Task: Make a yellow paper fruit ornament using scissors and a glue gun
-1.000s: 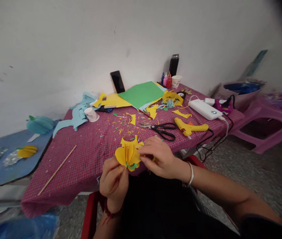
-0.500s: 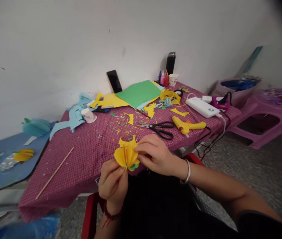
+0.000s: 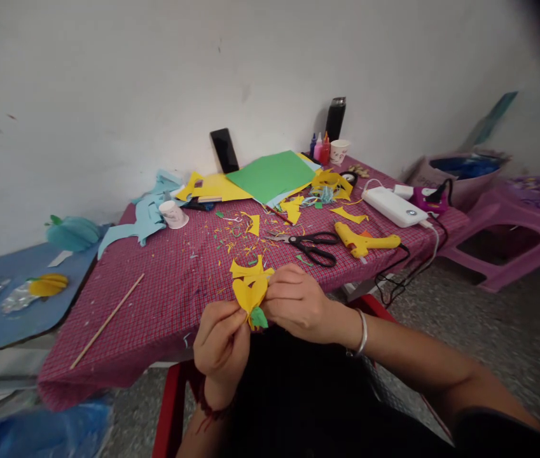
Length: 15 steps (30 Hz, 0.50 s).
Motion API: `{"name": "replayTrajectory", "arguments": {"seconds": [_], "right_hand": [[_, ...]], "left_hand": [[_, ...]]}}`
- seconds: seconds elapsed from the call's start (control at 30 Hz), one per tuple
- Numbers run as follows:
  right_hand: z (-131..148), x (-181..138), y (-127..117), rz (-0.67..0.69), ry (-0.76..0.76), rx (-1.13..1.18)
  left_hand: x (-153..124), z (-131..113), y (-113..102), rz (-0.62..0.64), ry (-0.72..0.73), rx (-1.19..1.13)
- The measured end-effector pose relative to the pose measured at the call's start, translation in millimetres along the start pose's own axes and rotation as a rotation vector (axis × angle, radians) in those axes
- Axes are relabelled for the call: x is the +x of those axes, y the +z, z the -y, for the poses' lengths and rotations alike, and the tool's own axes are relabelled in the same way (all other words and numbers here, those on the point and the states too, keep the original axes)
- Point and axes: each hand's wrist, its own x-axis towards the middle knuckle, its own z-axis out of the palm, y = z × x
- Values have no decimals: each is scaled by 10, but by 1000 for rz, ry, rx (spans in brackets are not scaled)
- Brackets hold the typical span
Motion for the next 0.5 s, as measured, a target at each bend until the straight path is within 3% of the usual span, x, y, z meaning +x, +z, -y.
{"name": "replayTrajectory", "arguments": {"seconds": [0.13,0.33,0.5], "right_hand": [[3,9,-44,-14,2,39],[-13,13,-165,-149,115,136],[-32,19,-135,-98,158,47]], "left_hand": [[-10,3,5,-25,8,9],[-6,4,-2,-77,29,40],[-10,16,3,-72,55,42]]}}
